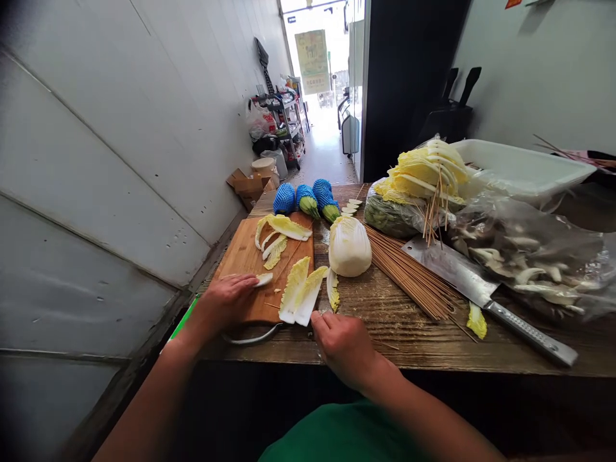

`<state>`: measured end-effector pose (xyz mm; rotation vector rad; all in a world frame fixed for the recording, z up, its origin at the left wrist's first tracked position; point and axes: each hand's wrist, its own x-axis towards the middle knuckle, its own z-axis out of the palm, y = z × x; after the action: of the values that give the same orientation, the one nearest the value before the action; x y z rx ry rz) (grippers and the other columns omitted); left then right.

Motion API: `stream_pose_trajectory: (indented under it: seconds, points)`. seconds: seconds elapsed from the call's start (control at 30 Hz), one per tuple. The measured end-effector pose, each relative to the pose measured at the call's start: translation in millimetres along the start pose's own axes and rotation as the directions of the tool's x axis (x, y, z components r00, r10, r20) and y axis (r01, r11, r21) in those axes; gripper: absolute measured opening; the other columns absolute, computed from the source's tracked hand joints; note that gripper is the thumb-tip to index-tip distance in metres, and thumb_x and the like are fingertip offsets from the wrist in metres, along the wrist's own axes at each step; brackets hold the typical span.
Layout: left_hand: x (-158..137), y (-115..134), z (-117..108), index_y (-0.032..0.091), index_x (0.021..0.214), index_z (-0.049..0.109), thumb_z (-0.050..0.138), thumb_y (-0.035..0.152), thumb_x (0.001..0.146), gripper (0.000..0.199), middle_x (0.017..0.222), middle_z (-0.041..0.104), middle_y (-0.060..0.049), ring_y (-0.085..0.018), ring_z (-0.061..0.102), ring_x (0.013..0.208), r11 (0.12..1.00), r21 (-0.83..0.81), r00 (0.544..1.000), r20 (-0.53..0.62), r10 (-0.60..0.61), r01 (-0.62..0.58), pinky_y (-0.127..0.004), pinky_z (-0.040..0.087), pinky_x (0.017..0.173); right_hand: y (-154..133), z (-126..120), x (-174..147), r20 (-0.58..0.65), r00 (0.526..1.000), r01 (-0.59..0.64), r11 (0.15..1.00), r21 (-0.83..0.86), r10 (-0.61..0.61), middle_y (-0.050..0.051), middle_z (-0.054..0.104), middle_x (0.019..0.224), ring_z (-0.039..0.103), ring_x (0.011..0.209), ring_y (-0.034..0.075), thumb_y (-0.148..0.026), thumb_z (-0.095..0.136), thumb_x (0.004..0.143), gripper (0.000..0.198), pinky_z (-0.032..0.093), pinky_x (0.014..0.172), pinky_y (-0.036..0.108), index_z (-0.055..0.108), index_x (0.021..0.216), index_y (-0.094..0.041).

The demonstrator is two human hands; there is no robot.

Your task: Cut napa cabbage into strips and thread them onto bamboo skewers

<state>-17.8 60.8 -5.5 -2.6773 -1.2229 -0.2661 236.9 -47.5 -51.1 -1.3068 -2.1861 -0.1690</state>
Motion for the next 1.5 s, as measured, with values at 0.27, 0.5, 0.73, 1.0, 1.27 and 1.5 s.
stream_pose_trajectory:
  seconds: [0.27,0.5,0.73,1.0,1.27,1.5]
  points:
    - [25.3,-25.8,7.5,0.015,0.108,0.059,0.038,0.029,0.086,0.033,0.107,0.064,-0.011,-0.023,0.058,0.098,0.994,0.104,0.996,-0.075,-0.037,0.045,-0.035,0.041,0.087,1.5,-5.3,-5.4,-0.239,0.952,0.222,0.968,0.113,-0.191,0.004,0.064,0.069,0.058,0.063,0.013,-0.009,0.045,0.083,0.022,0.041,0.056,0.024,0.053,0.103,-0.009]
    - [27.0,70.0,-17.8,0.019,0.089,0.063,0.046,0.037,0.083,0.026,0.083,0.066,-0.007,-0.019,0.057,0.08,0.998,-0.07,0.968,-0.25,-0.017,-0.001,-0.037,0.037,0.082,14.0,-78.9,-23.7,-0.448,0.888,-0.1,0.994,0.041,0.108,0.002,0.066,0.068,0.06,0.058,0.01,-0.012,0.05,0.083,0.009,0.045,0.057,0.02,0.057,0.082,-0.018]
    - [49.5,159.8,-1.5,0.016,0.082,0.059,0.05,0.035,0.081,0.021,0.088,0.06,-0.012,-0.027,0.05,0.093,1.0,-0.021,0.997,-0.071,0.01,-0.012,-0.045,0.029,0.092,31.1,-105.9,-46.6,-0.573,0.806,-0.334,0.913,-0.234,0.148,0.0,0.066,0.066,0.06,0.057,0.012,-0.018,0.056,0.081,0.004,0.045,0.056,0.022,0.06,0.08,-0.018]
    - [38.1,102.1,-35.4,0.02,0.09,0.064,0.046,0.018,0.082,0.02,0.086,0.067,-0.005,-0.021,0.056,0.085,0.982,-0.187,0.997,-0.081,-0.004,-0.011,-0.042,0.037,0.085,31.8,-90.0,-43.5,-0.477,0.873,-0.199,0.968,-0.153,0.104,0.004,0.067,0.07,0.061,0.061,0.011,-0.014,0.053,0.083,0.007,0.044,0.058,0.02,0.06,0.081,-0.014]
    - [8.2,-19.9,-49.0,0.017,0.114,0.057,0.044,0.032,0.08,0.038,0.112,0.062,-0.007,-0.018,0.056,0.101,0.728,-0.645,0.968,0.077,-0.24,0.232,-0.031,0.043,0.087,6.1,-40.2,-7.3,-0.256,0.966,0.002,0.996,-0.092,-0.026,0.004,0.064,0.066,0.057,0.058,0.011,-0.012,0.047,0.085,0.016,0.037,0.055,0.022,0.062,0.092,-0.01]
    - [-42.9,41.4,-35.1,0.019,0.077,0.068,0.042,0.049,0.08,0.039,0.067,0.067,-0.004,-0.019,0.06,0.06,0.744,-0.259,0.781,0.076,-0.62,0.616,-0.029,0.044,0.058,-4.6,-5.1,3.1,-0.086,0.988,0.112,0.981,-0.161,-0.127,0.003,0.06,0.065,0.051,0.058,0.011,-0.013,0.044,0.086,0.02,0.031,0.055,0.024,0.061,0.095,-0.012]
